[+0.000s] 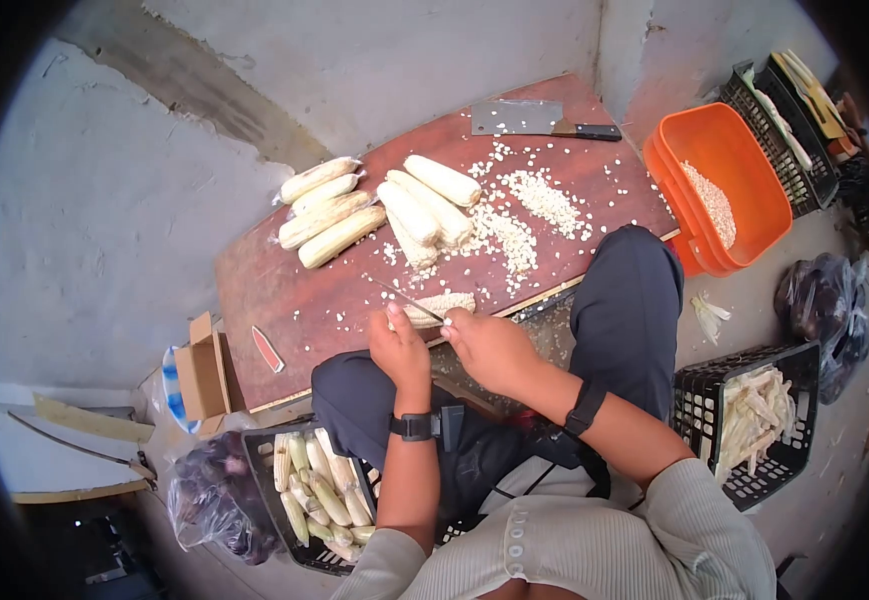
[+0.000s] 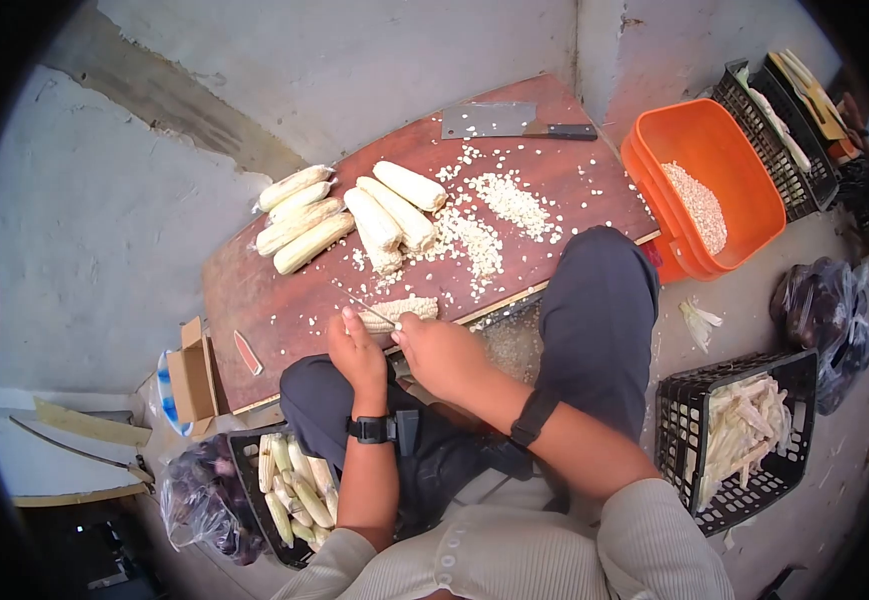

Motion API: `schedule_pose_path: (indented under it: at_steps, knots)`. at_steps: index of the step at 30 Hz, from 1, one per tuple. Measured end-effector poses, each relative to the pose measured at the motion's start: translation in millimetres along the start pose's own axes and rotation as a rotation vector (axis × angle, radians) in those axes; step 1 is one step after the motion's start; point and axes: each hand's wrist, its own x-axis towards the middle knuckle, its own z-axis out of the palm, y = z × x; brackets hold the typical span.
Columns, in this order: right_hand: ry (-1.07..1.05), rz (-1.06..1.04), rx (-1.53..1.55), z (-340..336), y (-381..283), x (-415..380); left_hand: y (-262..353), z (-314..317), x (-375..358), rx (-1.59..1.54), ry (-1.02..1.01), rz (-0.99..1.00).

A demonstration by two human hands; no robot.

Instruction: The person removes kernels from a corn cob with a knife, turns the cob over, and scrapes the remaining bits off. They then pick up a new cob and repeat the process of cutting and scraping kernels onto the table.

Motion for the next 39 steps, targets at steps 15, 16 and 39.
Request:
schedule_pose_path:
  at_steps: [15, 16, 39]
  knots:
    - [0.047, -0.039, -0.236, 11.0, 4.9, -30.9, 11.9, -8.9, -6.4, 0.057, 0.071, 0.283]
    - [0.036, -0.029, -0.247, 13.0, 5.2, -31.0, 12.5, -8.0, -6.2, 0.028, 0.075, 0.27]
    - [-0.146, 0.04, -0.218, 6.7, 2.1, 15.3, 11.6, 7.5, 0.2, 0.131, -0.054, 0.379]
